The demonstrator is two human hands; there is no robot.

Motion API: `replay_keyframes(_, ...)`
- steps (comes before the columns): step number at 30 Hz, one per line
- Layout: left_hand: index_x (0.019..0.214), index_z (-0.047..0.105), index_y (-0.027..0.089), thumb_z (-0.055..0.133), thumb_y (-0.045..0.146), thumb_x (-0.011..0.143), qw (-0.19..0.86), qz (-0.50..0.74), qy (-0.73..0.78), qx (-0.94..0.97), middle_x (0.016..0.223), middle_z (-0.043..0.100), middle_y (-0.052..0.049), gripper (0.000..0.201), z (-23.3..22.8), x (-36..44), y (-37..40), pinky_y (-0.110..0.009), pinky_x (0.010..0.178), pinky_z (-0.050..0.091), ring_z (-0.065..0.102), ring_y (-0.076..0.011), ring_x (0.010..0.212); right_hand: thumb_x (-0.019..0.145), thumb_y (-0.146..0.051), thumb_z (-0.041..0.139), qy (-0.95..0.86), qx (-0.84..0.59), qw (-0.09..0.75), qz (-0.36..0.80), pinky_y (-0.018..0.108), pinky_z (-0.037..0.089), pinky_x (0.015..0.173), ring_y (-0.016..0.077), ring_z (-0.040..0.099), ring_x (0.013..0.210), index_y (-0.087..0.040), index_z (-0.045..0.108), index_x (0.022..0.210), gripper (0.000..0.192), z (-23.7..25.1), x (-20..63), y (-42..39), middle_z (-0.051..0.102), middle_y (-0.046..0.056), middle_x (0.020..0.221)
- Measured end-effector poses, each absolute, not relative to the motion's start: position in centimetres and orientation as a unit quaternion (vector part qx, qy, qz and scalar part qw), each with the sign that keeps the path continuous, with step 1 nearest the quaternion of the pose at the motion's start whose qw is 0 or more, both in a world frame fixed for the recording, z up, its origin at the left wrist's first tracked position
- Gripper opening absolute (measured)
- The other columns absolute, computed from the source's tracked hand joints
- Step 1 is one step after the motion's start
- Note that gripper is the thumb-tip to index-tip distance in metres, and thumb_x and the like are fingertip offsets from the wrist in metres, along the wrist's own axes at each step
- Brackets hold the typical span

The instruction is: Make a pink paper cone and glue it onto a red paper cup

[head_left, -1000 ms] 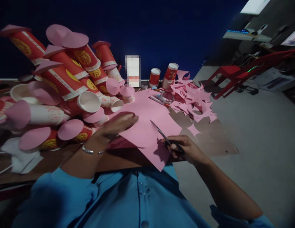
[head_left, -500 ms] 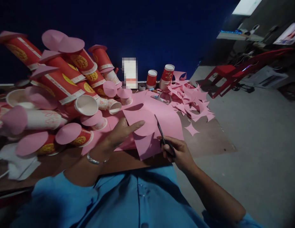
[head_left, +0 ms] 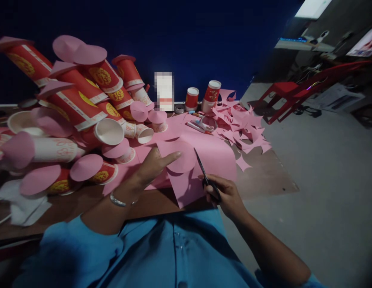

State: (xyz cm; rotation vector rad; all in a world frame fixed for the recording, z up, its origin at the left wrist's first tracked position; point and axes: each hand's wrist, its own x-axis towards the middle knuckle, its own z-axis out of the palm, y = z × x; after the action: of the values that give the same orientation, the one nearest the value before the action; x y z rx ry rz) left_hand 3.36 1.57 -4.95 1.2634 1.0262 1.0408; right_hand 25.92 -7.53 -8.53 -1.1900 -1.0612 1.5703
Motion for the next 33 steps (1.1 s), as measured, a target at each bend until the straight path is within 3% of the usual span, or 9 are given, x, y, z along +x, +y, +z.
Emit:
replay_keyframes(6, 0.132, 0.068, 0.016, 0.087, 0.044, 0.077, 0.579, 0.443, 0.443, 0.522, 0.134, 0.076, -0.015, 0.065, -5.1, 3.2, 1.6, -0.049, 0.108, 0.058, 0.071, -0.0353, 0.125, 0.075, -0.058, 0.089, -0.423, -0.480, 0.434, 0.634, 0.019, 0.034, 0.035, 0.0084, 0.049, 0.043, -0.020, 0.084, 0.112, 0.053, -9.3, 26.3, -7.7, 0.060, -0.001, 0.061)
replay_keyframes(14, 0.133, 0.068, 0.016, 0.086, 0.045, 0.078, 0.609, 0.412, 0.433, 0.521, 0.136, 0.076, -0.015, 0.064, -5.5, 3.0, 1.6, -0.045, 0.103, 0.060, 0.070, -0.0366, 0.127, 0.072, -0.062, 0.091, -0.436, -0.475, 0.421, 0.638, 0.018, 0.031, 0.035, 0.0064, 0.043, 0.042, -0.019, 0.085, 0.106, 0.055, -8.6, 26.3, -7.1, 0.056, -0.003, 0.060)
replay_keyframes(27, 0.115, 0.074, 0.012, 0.086, 0.044, 0.077, 0.594, 0.405, 0.447, 0.532, 0.138, 0.074, -0.017, 0.051, -5.0, 2.7, 1.8, -0.044, 0.101, 0.059, 0.067, -0.0371, 0.131, 0.075, -0.063, 0.089, -0.443, -0.476, 0.419, 0.634, 0.019, 0.034, 0.035, 0.0074, 0.046, 0.044, -0.020, 0.085, 0.108, 0.055, -9.1, 26.8, -7.2, 0.054, -0.003, 0.063)
replay_keyframes(33, 0.134, 0.066, 0.016, 0.086, 0.042, 0.078, 0.614, 0.405, 0.431, 0.523, 0.137, 0.075, -0.015, 0.066, -5.3, 2.5, 1.9, -0.045, 0.102, 0.060, 0.069, -0.0367, 0.129, 0.073, -0.065, 0.089, -0.432, -0.472, 0.414, 0.647, 0.018, 0.032, 0.034, 0.0057, 0.043, 0.042, -0.020, 0.085, 0.107, 0.057, -8.9, 26.7, -7.2, 0.051, -0.004, 0.064)
